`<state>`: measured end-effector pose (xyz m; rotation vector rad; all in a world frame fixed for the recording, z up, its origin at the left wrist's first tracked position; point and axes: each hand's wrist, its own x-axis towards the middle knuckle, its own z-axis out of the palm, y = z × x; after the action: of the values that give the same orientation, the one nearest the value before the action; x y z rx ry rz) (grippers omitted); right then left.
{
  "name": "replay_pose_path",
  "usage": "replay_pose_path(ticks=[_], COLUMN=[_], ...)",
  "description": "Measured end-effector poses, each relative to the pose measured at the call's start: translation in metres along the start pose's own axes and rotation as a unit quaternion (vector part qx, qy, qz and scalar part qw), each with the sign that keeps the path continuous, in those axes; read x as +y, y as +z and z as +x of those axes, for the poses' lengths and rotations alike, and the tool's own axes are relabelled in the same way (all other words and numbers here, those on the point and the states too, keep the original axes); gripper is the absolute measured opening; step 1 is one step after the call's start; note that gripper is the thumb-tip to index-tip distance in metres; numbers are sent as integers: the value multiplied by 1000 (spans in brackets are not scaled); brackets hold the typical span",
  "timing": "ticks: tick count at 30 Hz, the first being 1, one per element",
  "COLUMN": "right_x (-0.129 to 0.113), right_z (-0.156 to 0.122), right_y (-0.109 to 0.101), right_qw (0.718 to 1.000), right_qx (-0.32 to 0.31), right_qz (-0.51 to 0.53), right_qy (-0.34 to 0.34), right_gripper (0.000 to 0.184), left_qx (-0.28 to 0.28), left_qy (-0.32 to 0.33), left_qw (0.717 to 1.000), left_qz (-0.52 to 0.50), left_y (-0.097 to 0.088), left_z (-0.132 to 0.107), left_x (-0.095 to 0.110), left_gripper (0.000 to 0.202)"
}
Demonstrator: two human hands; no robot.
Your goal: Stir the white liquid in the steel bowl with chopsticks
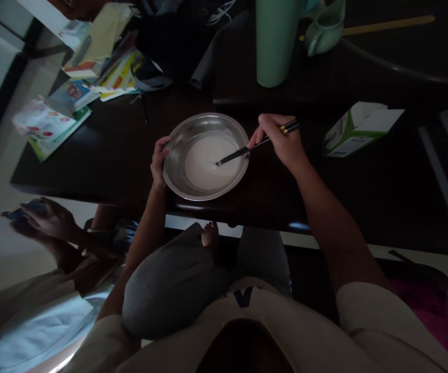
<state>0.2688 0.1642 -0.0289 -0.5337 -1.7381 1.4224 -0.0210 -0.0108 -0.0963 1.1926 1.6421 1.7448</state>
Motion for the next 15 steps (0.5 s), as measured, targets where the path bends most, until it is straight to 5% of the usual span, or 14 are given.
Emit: replay_pose_path(ticks=[5, 12, 15], right_x=[3, 0, 0], right_z=[-3, 2, 0], right_y=[8, -2, 1], right_qw=[996, 1000, 999], right_qx=[-93, 4, -32], right_qz=[-3, 13, 27], right_qy=[-8, -17, 10], right_gripper=[44, 51, 49], left_qx=[7, 7, 4], left_qy=[-2, 4, 9], left_qw=[1000, 1000, 1000], left_qz=[4, 3, 12], left_y=[-2, 0, 0], left_z=[2, 1, 2], left_x=[-2, -2, -3], left_gripper=[40, 39, 37])
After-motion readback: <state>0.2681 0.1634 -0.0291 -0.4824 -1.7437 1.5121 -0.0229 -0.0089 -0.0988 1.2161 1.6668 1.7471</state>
